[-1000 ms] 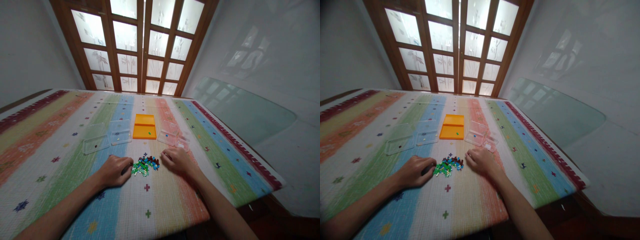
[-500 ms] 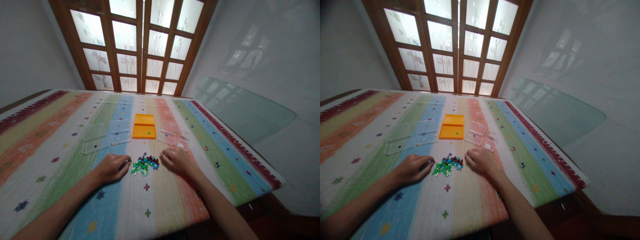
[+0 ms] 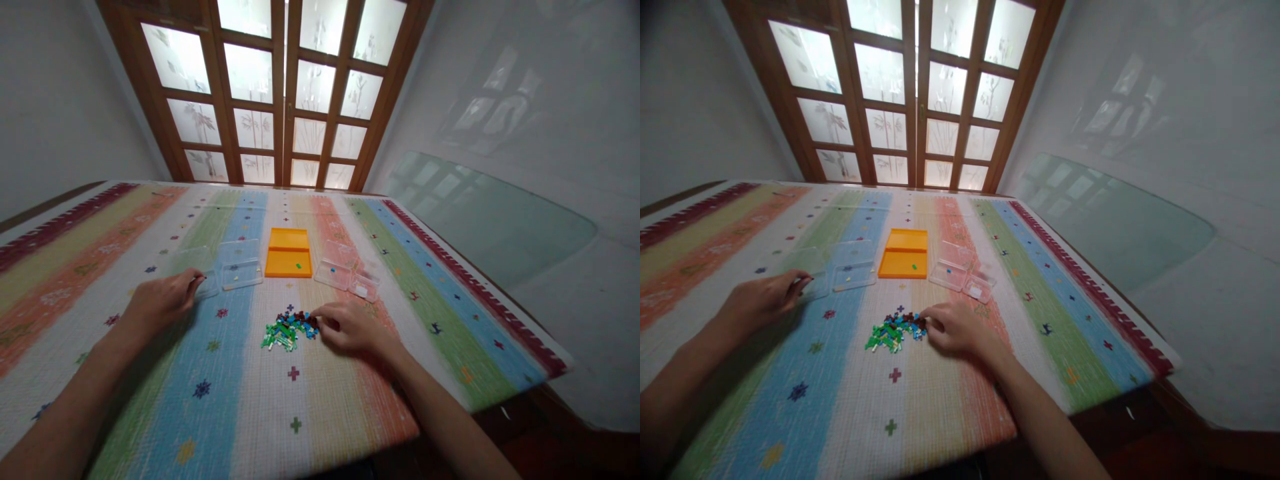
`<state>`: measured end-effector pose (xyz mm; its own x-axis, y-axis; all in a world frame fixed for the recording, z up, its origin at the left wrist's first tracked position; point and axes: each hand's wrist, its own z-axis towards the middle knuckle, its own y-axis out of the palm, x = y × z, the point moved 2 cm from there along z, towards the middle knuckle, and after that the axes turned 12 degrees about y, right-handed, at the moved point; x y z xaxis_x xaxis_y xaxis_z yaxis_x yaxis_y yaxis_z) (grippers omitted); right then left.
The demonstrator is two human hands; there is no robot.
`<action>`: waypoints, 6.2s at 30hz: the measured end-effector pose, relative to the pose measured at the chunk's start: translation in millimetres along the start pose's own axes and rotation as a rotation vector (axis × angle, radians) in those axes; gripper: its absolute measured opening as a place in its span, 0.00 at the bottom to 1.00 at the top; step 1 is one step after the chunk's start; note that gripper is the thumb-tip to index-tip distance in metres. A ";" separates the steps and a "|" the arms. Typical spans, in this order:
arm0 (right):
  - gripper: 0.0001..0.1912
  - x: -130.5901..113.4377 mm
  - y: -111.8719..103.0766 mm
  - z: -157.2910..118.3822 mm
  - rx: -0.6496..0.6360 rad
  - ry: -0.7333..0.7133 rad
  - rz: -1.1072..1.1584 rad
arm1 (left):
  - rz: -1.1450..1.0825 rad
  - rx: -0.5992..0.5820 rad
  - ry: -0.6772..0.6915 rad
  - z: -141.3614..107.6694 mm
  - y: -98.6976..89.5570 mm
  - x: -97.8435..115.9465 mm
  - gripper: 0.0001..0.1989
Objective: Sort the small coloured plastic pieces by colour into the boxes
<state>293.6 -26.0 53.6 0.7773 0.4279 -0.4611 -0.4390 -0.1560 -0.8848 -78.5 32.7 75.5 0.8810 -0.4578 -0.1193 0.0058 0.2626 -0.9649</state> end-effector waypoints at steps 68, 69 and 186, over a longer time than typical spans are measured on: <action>0.10 -10.6 24.7 16.6 0.063 0.256 0.230 | -0.059 -0.140 -0.070 -4.5 -1.8 -8.9 0.21; 0.10 -10.4 25.1 16.5 0.062 0.258 0.231 | -0.068 -0.144 -0.068 -3.9 1.2 -8.0 0.22; 0.18 -20.3 15.0 11.7 -0.188 0.310 0.855 | -0.316 0.505 0.382 -3.5 -15.3 45.8 0.13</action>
<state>265.9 -26.6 50.5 0.3203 -0.1523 -0.9350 -0.8595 -0.4618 -0.2192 -39.9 4.7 84.0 0.5741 -0.8187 -0.0148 0.5338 0.3879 -0.7513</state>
